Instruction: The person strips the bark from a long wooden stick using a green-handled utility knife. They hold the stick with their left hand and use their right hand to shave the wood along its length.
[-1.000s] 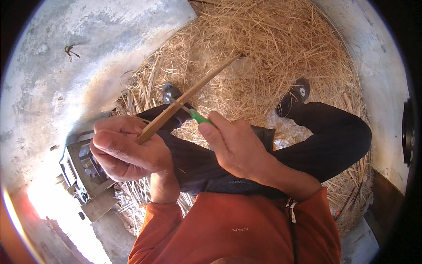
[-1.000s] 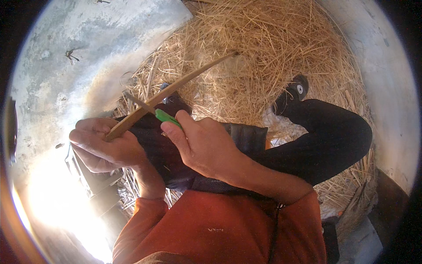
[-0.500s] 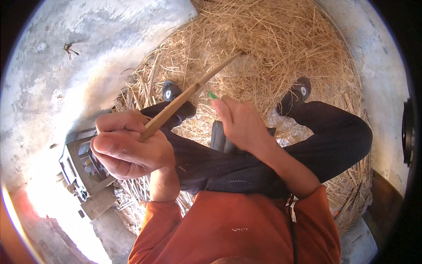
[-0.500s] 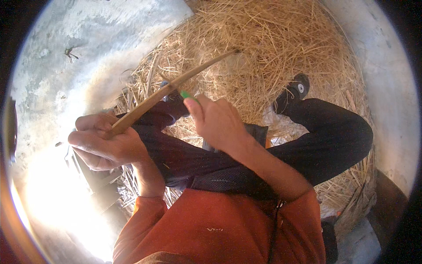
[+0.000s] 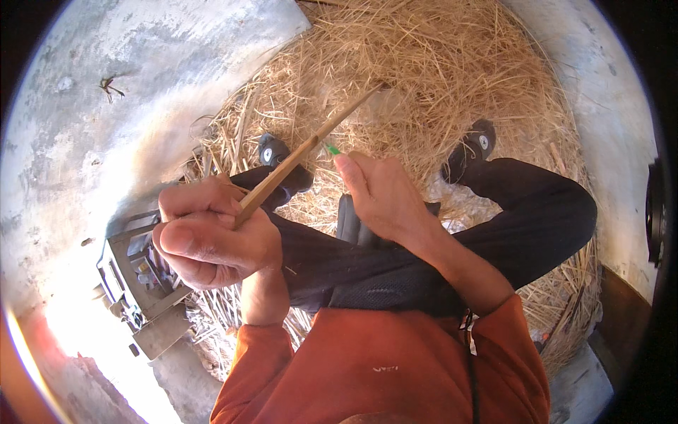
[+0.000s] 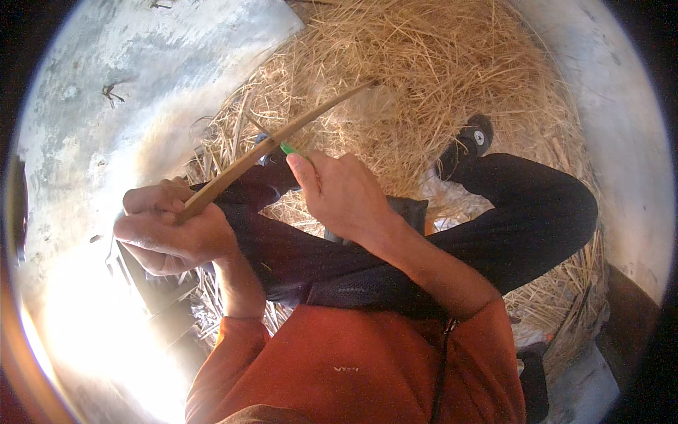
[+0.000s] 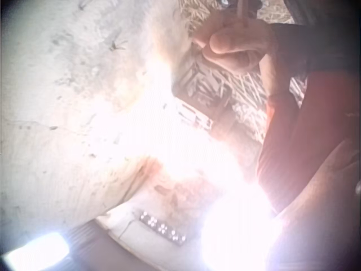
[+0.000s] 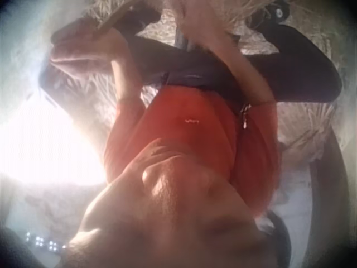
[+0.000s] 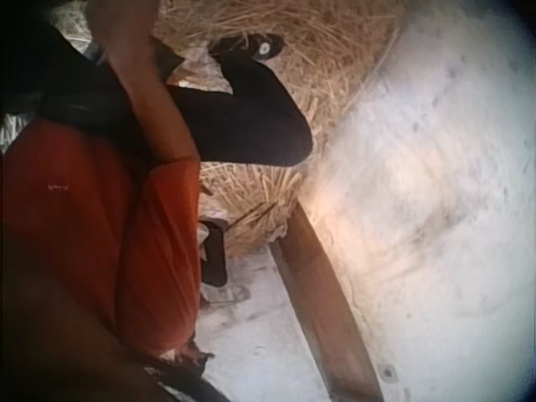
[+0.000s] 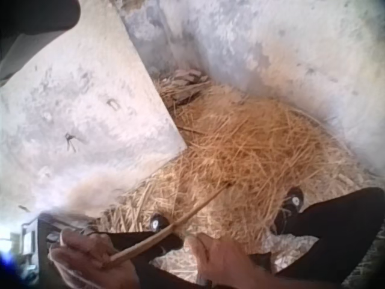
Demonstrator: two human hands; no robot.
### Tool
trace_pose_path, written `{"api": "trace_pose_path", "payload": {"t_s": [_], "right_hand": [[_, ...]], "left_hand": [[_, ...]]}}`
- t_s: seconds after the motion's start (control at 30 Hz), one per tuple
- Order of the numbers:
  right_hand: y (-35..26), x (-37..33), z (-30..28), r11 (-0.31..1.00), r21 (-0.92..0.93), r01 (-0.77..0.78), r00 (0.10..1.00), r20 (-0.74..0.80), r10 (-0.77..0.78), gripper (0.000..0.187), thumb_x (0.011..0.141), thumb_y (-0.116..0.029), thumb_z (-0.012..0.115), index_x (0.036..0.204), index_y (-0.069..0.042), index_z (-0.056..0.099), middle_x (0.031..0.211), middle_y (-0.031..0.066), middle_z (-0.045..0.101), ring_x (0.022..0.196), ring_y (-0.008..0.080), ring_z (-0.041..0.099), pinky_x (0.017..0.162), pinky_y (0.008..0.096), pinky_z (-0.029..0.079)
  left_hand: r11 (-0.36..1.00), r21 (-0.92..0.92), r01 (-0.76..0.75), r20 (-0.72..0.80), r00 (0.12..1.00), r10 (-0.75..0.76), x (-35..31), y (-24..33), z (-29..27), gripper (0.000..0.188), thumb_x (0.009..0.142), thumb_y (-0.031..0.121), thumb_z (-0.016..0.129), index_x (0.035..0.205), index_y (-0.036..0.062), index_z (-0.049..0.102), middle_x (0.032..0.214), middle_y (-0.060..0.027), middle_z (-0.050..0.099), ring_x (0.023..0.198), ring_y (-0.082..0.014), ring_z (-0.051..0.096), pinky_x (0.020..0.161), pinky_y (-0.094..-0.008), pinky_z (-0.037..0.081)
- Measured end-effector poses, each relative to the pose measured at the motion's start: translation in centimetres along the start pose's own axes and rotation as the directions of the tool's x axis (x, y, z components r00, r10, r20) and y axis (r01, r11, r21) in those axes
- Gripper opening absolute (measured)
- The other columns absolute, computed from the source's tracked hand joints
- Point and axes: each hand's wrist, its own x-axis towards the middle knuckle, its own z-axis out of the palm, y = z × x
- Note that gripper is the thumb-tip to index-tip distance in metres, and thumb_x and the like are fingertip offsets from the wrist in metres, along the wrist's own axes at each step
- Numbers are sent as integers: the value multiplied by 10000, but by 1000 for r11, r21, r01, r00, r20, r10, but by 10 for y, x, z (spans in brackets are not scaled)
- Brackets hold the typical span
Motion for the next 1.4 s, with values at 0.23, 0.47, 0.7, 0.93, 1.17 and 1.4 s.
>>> {"api": "trace_pose_path", "payload": {"t_s": [0.23, 0.47, 0.7, 0.93, 1.17, 1.4], "right_hand": [[15, 18, -12, 991, -41, -130, 988, 74, 133, 488, 969, -366, 362, 771, 31, 566, 642, 244, 540, 632, 428, 536, 620, 500, 416], [38, 23, 9, 998, -52, -37, 999, -28, 36, 520, 979, -377, 349, 725, 43, 520, 604, 228, 505, 580, 386, 486, 616, 480, 390], [86, 36, 0, 952, -170, -256, 967, -61, 249, 569, 979, -422, 325, 819, 54, 593, 756, 262, 600, 694, 411, 550, 701, 464, 436], [-11, -8, -5, 994, 109, 23, 998, 57, -29, 401, 965, -328, 418, 805, 22, 530, 575, 215, 496, 543, 386, 498, 548, 453, 395], [7, -11, 23, 986, -38, 162, 985, -61, -164, 375, 956, -311, 431, 765, -14, 554, 533, 194, 514, 505, 419, 528, 467, 460, 416], [43, 5, 27, 975, -217, 53, 986, -141, -85, 385, 957, -310, 435, 761, -6, 567, 534, 221, 523, 500, 415, 537, 476, 465, 425]], "left_hand": [[984, -160, -76, -174, 984, 48, -2, -4, 9, 387, 1002, 234, 339, 649, 84, 295, 546, -26, 322, 388, -55, 294, 313, -182, 250], [995, -44, -93, -135, 987, 86, 9, -21, -1, 425, 1008, 312, 340, 662, 65, 339, 570, -11, 325, 406, -49, 290, 335, -179, 321], [893, -411, -183, -20, 981, 193, 8, -27, -1, 491, 890, 490, 509, 657, 70, 412, 570, -7, 369, 426, -69, 343, 330, -189, 306], [813, -578, -68, 124, 978, 170, 9, -33, 0, 656, 824, 737, 249, 608, 126, 354, 518, -4, 350, 364, -95, 250, 421, -224, 226], [694, -709, 126, 78, 992, -101, 1, -18, 4, 500, 913, 383, 332, 480, 144, 257, 406, -13, 244, 338, -114, 191, 412, -257, 206], [735, -660, 155, 11, 980, -196, 9, -25, -6, 421, 881, 256, 376, 490, 141, 269, 421, -11, 244, 359, -107, 198, 417, -261, 213]]}}
